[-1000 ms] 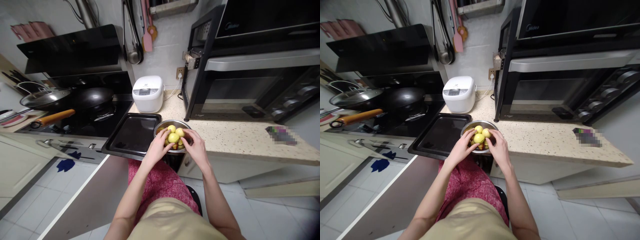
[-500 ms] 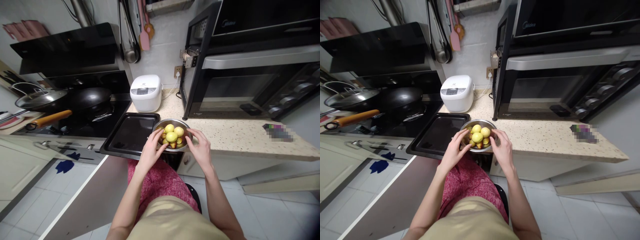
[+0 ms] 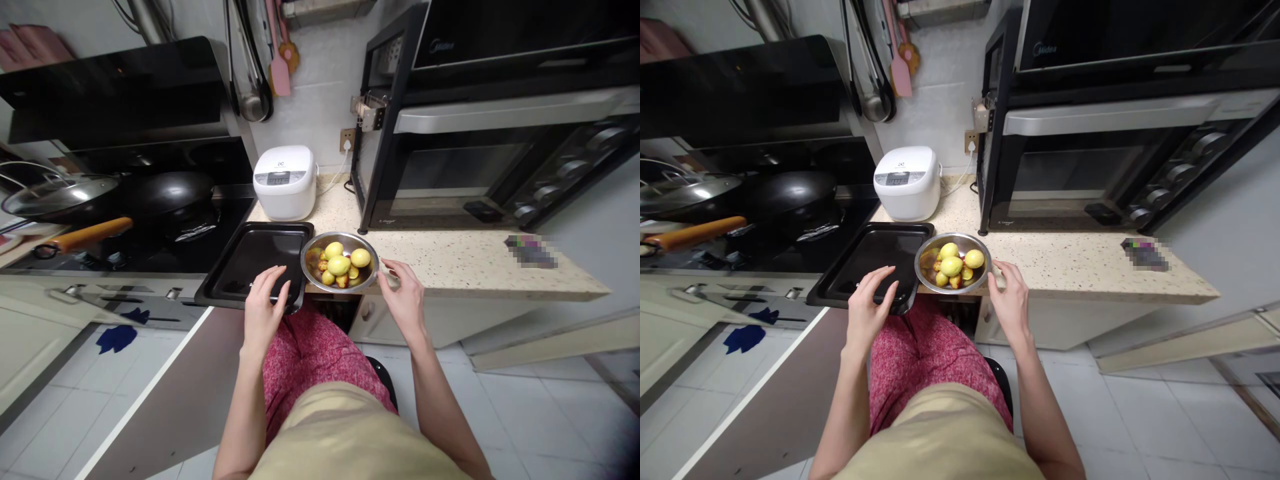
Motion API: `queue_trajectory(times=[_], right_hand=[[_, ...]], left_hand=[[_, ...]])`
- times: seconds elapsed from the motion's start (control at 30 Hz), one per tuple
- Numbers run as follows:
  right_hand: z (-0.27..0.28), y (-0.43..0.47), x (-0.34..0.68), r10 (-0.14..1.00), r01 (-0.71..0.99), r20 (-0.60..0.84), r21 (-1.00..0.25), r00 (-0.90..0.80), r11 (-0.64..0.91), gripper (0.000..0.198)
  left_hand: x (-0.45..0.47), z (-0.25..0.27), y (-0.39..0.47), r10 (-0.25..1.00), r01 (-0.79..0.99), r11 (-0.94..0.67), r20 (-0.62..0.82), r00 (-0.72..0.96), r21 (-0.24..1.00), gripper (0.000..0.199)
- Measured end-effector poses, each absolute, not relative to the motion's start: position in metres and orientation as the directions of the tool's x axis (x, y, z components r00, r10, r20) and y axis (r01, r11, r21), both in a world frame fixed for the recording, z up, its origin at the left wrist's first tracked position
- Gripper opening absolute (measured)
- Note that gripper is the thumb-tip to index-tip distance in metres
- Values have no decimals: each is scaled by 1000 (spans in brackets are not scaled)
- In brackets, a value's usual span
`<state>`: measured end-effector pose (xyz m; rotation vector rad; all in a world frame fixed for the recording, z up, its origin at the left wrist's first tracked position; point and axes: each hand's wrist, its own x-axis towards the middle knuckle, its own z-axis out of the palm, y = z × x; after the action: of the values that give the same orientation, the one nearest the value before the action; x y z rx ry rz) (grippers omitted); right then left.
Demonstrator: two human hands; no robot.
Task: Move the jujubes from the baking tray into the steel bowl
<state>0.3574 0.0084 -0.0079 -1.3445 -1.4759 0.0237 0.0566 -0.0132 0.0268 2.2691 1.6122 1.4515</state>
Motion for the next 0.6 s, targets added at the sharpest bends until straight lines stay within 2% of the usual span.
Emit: queue_trajectory(times=[0.37,0.47,0.6], right_hand=[[-6,9,356,747,675,634,-641,199,365,26],[0,21,358,771,685,629,-607,102,404,32],[10,45,358,809,713,573,-512,-132,479,43]], left_hand=[[59,27,-21,783,716,-478,617,84,509,24],[60,28,-23,802,714,-471,588,103,518,25],[64,29,-26,809,716,-475,574,126,511,25]])
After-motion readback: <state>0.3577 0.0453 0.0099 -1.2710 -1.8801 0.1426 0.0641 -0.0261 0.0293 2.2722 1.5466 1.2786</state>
